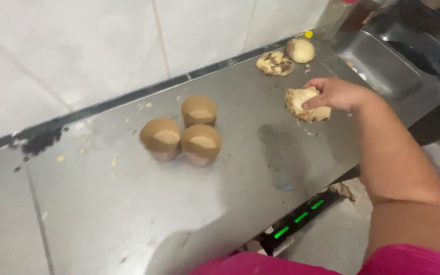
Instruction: Shaping pieces of dough into balls and placing them into paper baking molds on a stainless steel table.
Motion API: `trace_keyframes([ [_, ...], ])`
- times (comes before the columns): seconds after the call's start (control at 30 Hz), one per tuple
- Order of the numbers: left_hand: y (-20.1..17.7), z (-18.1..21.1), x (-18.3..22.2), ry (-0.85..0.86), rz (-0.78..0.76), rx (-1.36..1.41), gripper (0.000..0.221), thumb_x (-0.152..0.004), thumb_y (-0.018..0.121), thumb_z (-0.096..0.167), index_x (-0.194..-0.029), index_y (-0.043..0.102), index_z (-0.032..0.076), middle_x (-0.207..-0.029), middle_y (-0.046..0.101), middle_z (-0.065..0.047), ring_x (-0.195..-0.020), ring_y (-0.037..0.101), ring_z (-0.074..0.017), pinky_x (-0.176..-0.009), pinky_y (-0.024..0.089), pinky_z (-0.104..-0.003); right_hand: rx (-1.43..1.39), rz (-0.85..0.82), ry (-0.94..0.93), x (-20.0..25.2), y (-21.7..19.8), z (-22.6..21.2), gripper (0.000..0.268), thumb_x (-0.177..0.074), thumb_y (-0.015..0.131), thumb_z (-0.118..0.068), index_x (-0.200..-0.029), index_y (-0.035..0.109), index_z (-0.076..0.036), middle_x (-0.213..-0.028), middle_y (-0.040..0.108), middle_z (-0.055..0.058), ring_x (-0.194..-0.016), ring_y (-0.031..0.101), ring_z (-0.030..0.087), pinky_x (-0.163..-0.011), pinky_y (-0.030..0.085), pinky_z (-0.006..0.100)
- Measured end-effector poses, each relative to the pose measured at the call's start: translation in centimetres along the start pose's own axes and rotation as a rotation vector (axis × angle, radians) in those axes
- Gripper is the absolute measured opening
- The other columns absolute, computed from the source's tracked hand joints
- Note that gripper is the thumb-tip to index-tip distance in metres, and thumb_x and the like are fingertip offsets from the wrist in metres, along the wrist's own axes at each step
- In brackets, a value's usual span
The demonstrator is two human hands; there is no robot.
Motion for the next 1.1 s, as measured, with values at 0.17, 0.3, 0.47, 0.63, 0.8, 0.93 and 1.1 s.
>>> trace_keyframes([
  [0.17, -5.8, -3.0, 4.6, -0.011, 0.048, -0.002, 0.022, -0.072, 0.072, 0.025, -0.093, 0.076, 0.018, -0.105, 0.068, -0.010, -0.091, 0.065, -0.0359, -0.086, 0.053, -0.048, 0.337, -0.057, -0.220, 12.3, 8.4, -13.6, 0.042, -0.070, 0.087, -0.036, -0.108, 0.072, -0.025, -0.086, 0.075, -0.002, -0.076, 0.064, 0.017, -0.070, 0.043, 0.033],
  [0.3, -6.1, -2.9, 4.8, -0.002, -0.065, 0.130, 0.027, -0.076, 0.070, 0.030, -0.100, 0.073, 0.018, -0.115, 0.060, -0.014, -0.103, 0.058, -0.0394, -0.092, 0.045, -0.055, 0.144, 0.010, -0.315, 17.8, 14.4, -21.9, 0.033, -0.075, 0.086, -0.022, -0.105, 0.073, -0.021, -0.096, 0.076, -0.004, -0.082, 0.065, 0.015, -0.073, 0.046, 0.031],
  [0.47, -6.3, -2.8, 5.7, 0.102, -0.036, 0.150, 0.025, -0.076, 0.072, 0.029, -0.099, 0.068, 0.019, -0.114, 0.057, -0.009, -0.102, 0.058, -0.0356, -0.088, 0.046, -0.049, 0.161, 0.299, -0.871, 21.1, 24.4, -27.7, 0.026, -0.077, 0.085, -0.029, -0.098, 0.073, -0.017, -0.093, 0.069, 0.001, -0.091, 0.065, 0.021, -0.083, 0.050, 0.035],
  [0.63, -5.6, -3.0, 6.3, 0.174, -0.057, 0.159, 0.025, -0.075, 0.073, 0.030, -0.096, 0.065, 0.022, -0.113, 0.056, -0.004, -0.103, 0.060, -0.0309, -0.087, 0.046, -0.045, 0.492, 0.255, -1.286, 24.4, 34.7, -25.9, 0.030, -0.079, 0.074, -0.057, -0.084, 0.069, -0.028, -0.082, 0.063, -0.004, -0.085, 0.065, 0.020, -0.078, 0.051, 0.038],
  [0.8, -4.8, -1.2, 5.7, 0.245, -0.208, 0.299, 0.020, -0.077, 0.074, 0.027, -0.095, 0.064, 0.026, -0.112, 0.054, 0.000, -0.105, 0.058, -0.0277, -0.090, 0.047, -0.044, 0.632, 0.071, -0.760, 25.4, 31.5, -27.5, 0.042, -0.065, 0.089, -0.052, -0.098, 0.073, -0.030, -0.096, 0.073, -0.007, -0.108, 0.060, 0.019, -0.087, 0.038, 0.037],
  [0.93, -1.3, 5.0, 5.6, 0.468, -0.363, 0.460, 0.029, -0.080, 0.071, 0.027, -0.108, 0.065, 0.025, -0.102, 0.059, -0.002, -0.098, 0.062, -0.0282, -0.090, 0.051, -0.041, 0.278, -0.128, -0.608, 21.2, 30.3, -27.8, 0.051, -0.084, 0.077, -0.047, -0.125, 0.070, -0.018, -0.116, 0.072, 0.014, -0.118, 0.060, 0.035, -0.098, 0.047, 0.043],
  [1.1, -2.2, 10.1, 2.5, 0.255, -0.606, 0.463, 0.082, -0.089, 0.069, 0.029, -0.155, 0.032, -0.005, -0.146, 0.044, -0.031, -0.140, 0.040, -0.0498, -0.116, 0.033, -0.056, -0.124, 0.116, -0.605, 16.2, 29.4, -25.1, 0.068, -0.076, 0.091, -0.045, -0.129, 0.064, -0.012, -0.120, 0.050, 0.013, -0.101, 0.062, 0.027, -0.088, 0.053, 0.037],
])
Point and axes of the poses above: each hand's wrist, its own x-axis away from the middle knuckle, its own y-axis out of the palm, z = x × y, the point moved 8 cm from there along -x, towards the middle knuckle
